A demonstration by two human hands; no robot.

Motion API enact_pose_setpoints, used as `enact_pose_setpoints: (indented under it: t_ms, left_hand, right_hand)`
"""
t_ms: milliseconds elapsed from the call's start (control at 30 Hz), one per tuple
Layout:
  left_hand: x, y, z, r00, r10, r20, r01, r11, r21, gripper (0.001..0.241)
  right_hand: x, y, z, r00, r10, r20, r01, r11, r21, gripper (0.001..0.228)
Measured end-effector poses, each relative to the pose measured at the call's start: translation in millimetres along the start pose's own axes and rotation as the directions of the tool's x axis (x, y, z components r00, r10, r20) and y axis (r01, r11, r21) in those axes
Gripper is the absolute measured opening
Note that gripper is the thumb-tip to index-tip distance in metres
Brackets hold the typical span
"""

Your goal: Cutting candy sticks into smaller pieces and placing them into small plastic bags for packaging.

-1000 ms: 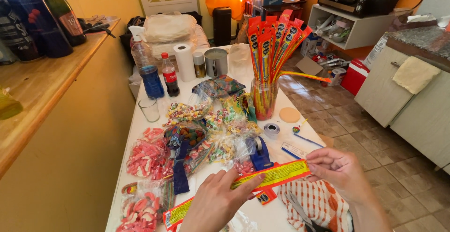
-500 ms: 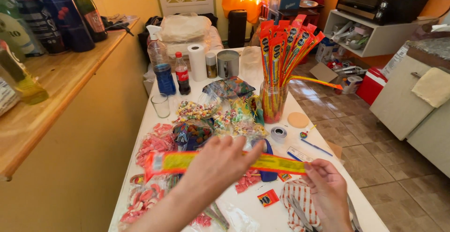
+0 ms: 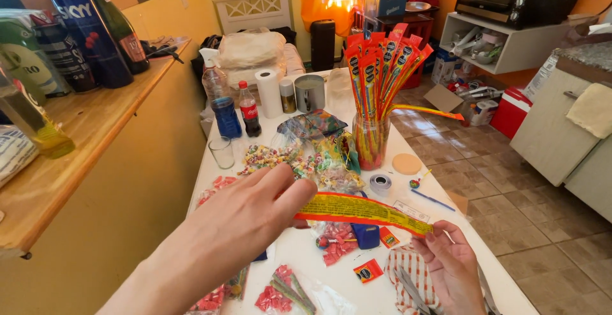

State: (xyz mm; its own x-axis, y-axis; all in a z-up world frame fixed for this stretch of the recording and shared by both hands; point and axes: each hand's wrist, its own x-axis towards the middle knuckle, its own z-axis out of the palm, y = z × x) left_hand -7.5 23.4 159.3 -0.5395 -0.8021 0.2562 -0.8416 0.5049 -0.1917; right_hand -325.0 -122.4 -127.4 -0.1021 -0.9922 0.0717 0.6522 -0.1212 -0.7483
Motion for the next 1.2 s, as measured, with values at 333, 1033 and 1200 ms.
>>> enact_pose_setpoints:
  t_ms: [333, 1033, 1200]
  left_hand:
    - [-9, -28, -26, 0.938, 0.073, -0.339, -0.158, 0.960, -0.230, 0.036]
    - [56, -27, -70, 0.881, 0.016, -0.472, -0.260, 0.851, -0.456, 0.047]
    - [74, -27, -71, 0.872, -0.057, -0.486, -0.207, 0.857, -0.472, 0.045]
  right_hand:
    - [42, 27, -40, 0.998, 0.025, -0.064, -0.023, 0.999, 0.036, 0.020]
    - [7, 61, 12, 0.916, 0.396, -0.062, -0.384, 0.912, 0.143, 0.032]
    - [-4, 59, 36, 0.864, 0.496, -0.082, -0.478, 0.861, 0.172, 0.037]
